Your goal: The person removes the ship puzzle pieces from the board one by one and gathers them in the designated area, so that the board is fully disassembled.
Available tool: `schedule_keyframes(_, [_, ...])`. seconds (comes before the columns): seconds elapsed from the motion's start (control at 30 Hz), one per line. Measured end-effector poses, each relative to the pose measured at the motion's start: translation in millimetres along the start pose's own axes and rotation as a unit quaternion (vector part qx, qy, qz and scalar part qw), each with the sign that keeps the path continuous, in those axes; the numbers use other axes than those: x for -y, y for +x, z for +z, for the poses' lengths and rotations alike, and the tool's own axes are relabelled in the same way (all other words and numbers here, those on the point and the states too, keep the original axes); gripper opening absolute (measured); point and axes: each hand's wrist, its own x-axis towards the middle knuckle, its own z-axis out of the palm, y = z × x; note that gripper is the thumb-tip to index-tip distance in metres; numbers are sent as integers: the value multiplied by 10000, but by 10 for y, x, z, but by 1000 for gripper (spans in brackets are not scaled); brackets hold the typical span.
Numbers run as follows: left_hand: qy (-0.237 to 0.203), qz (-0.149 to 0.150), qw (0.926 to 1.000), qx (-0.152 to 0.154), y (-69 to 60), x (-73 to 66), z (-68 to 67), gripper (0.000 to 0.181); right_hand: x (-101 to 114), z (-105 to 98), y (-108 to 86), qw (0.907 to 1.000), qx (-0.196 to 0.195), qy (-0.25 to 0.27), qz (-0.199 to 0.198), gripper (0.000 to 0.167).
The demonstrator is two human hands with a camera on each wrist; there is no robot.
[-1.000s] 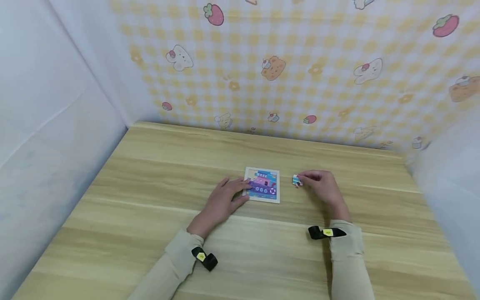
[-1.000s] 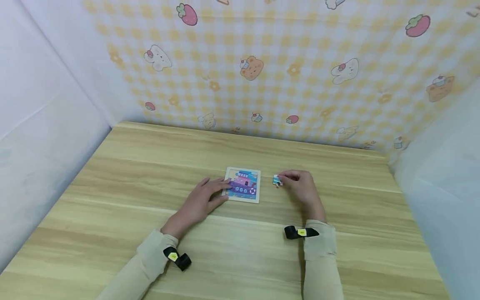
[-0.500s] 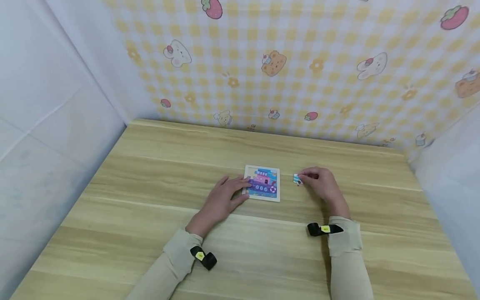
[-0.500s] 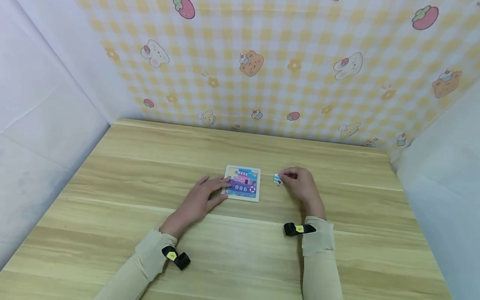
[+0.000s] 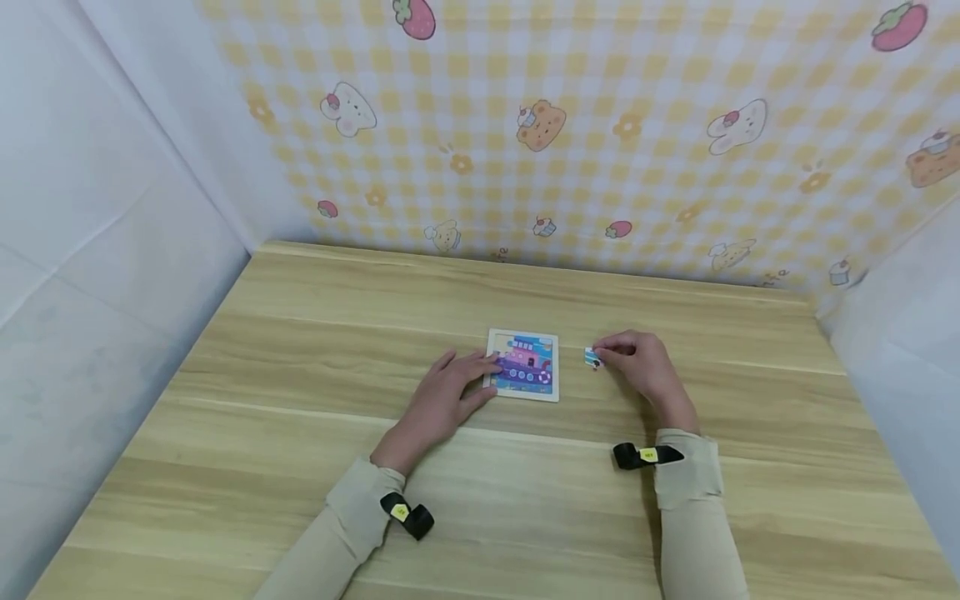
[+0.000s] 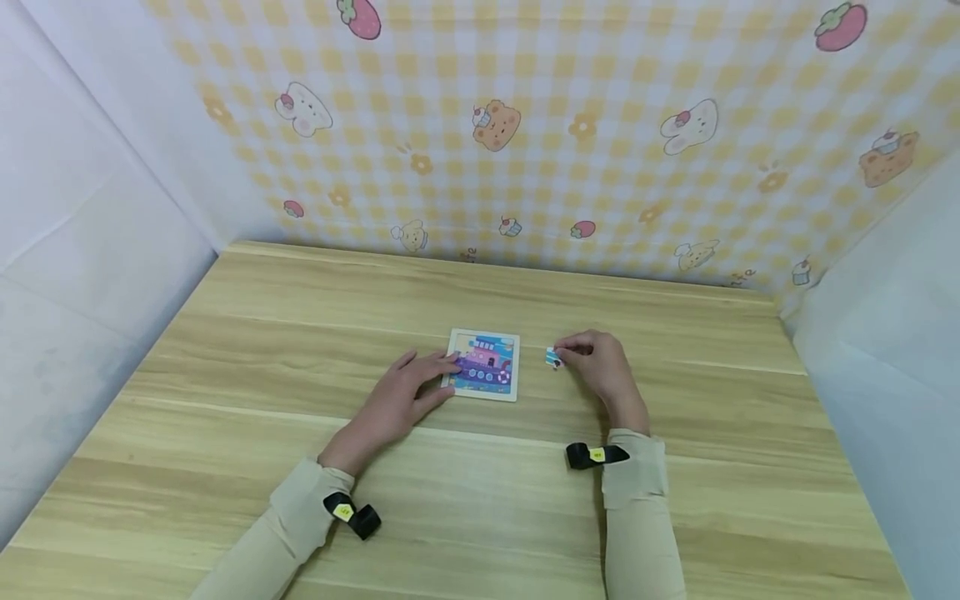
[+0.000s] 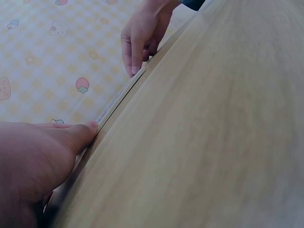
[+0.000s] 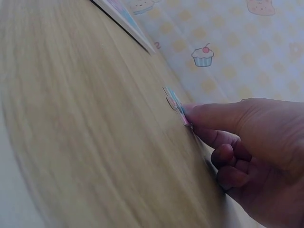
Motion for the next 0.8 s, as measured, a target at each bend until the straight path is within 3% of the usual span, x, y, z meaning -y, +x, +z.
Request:
schedule_keyframes(0.17, [37, -36, 10000, 26, 11, 2, -4, 42, 9, -10, -11, 10000, 8, -13, -77, 17])
schedule_keyframes(0.43, [64, -27, 10000, -7, -6, 13, -7, 41, 32, -44, -47, 9982, -284, 515, -152, 18])
schedule_keyframes(0.63, [63, -6, 10000, 8, -6, 25, 8, 42, 85, -20, -45, 9986, -191, 414, -254, 17])
schedule_keyframes(0.8, [62, -13, 10000, 7, 0, 28, 20, 42, 265, 123, -15, 9974, -217, 159, -662, 17])
